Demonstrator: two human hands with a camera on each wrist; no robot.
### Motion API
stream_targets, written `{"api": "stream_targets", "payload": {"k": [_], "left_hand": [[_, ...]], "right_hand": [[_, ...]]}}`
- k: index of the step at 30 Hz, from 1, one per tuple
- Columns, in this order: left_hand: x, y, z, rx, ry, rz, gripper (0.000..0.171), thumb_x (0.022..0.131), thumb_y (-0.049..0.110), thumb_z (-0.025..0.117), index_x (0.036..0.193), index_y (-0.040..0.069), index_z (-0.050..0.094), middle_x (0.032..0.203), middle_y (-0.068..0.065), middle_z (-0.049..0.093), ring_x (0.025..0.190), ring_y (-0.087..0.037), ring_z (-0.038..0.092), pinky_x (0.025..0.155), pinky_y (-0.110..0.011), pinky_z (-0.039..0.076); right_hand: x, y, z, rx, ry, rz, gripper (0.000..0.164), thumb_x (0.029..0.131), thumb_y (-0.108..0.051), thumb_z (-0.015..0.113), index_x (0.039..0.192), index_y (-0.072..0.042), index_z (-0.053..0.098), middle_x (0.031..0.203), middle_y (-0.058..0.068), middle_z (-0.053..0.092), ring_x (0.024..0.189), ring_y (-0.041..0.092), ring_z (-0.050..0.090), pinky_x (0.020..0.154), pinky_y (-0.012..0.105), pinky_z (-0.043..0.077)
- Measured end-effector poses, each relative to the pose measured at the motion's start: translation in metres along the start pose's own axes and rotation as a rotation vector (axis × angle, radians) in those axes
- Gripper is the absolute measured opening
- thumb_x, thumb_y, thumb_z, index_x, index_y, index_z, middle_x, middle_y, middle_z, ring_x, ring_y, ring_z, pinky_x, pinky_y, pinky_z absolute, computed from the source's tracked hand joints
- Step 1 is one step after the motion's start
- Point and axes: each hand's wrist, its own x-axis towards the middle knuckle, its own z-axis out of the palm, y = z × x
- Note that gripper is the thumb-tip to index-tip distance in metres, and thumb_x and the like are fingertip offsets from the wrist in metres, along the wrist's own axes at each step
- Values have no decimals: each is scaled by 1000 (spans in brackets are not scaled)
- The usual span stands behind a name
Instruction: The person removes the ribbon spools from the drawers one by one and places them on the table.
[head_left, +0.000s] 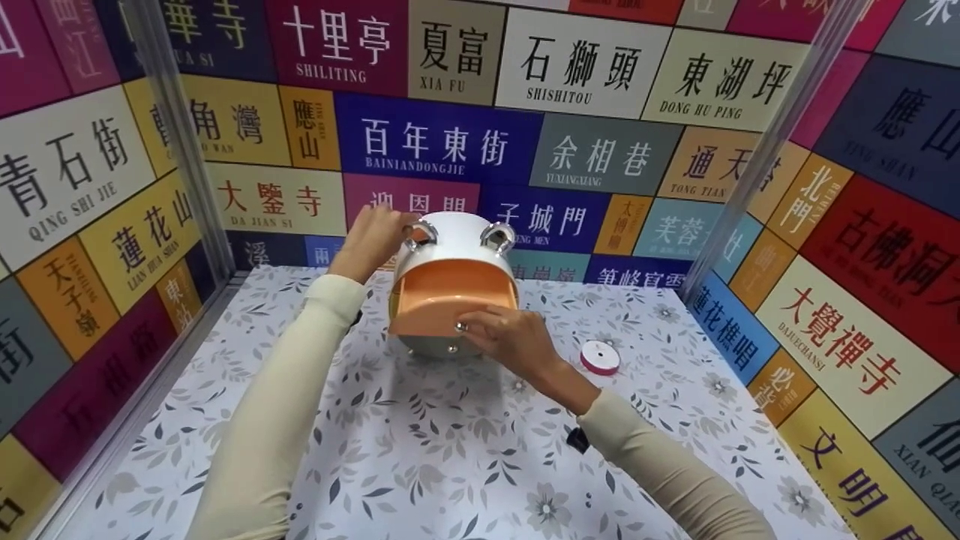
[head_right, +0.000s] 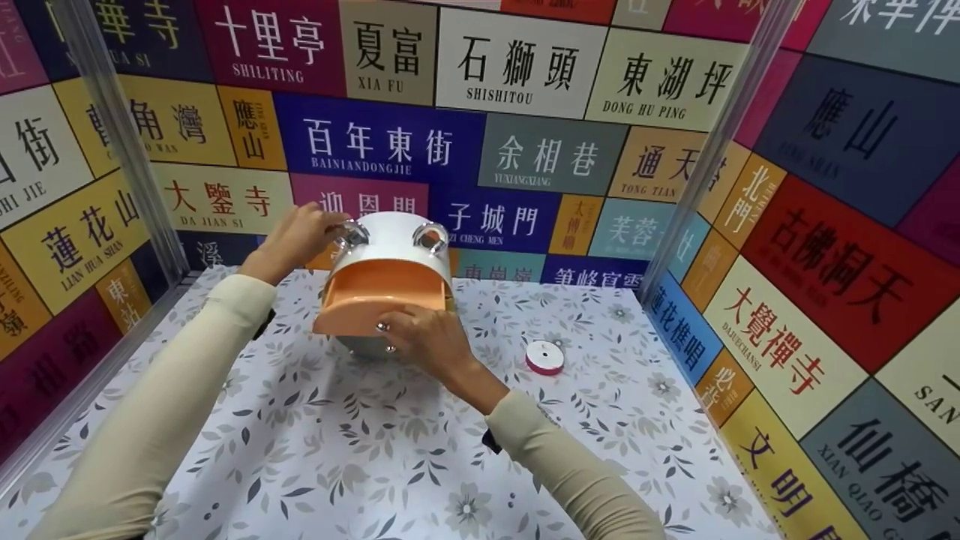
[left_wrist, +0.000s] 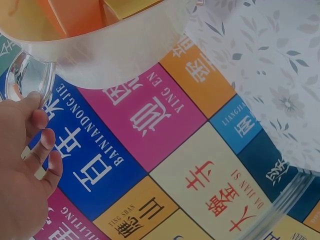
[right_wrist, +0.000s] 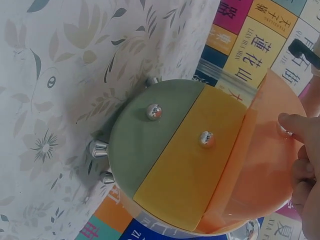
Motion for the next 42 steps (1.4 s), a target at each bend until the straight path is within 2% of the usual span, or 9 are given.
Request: {"api": "stream_targets", "payload": {"k": [10,14,20,23,26,30,36,42], "left_hand": [[-2,1,-2,-13,-38,-30,15,102,10,63,103,17,76,77,-12,72,70,-33,61,64,-44,50],[-2,1,-3,-21,-43,-36,15,102,9,63,102,16,75,77,-12,71,70,-32,60,64,-44,49],[-2,1,-3,-22,-43,-45,20,102,11,65,115,17,78,79,-15,72,70,-34,60,65,-45,51],[-2,1,-3,-13,-28,-34,19,102,13,65,116,18,78,79,-16,72,70,-35,62,65,-46,52],[-3,1,-2,-13,-19,-30,19,103,14,65,115,19,78,79,-16,73,71,-35,64,66,-47,53],[-3,3,-3,-23,-43,-45,22,103,13,64,118,21,78,80,-14,73,72,-34,63,67,-46,53],[-1,3,-3,-36,-76,-66,23,102,8,63,116,20,77,82,-14,73,72,-32,61,69,-45,52],[-1,0,-2,-21,-51,-47,22,100,6,65,114,19,77,80,-15,72,74,-35,63,68,-47,53]], "right_hand": [[5,11,10,-5,-9,75,22,88,-31,85,110,-26,82,110,-6,78,65,13,70,54,31,53],[6,17,14,-8,0,81,23,89,-31,84,111,-25,81,110,-6,78,62,10,66,53,29,51],[9,22,19,-21,22,87,25,86,-32,87,110,-25,81,111,-5,78,61,10,66,53,28,51],[12,24,21,-28,33,99,27,84,-31,89,108,-24,82,108,-4,79,58,10,63,51,30,50],[13,27,24,-49,29,115,27,84,-31,88,108,-23,82,94,-4,78,56,10,60,50,32,49],[14,30,26,-69,11,141,26,87,-33,86,110,-24,81,77,-4,73,55,11,60,48,32,48],[18,34,30,-64,-2,165,25,89,-33,84,112,-25,81,83,-5,76,57,10,62,49,31,49],[24,37,36,-68,-1,187,23,90,-34,83,111,-26,81,83,-5,76,56,10,62,48,31,49]]}}
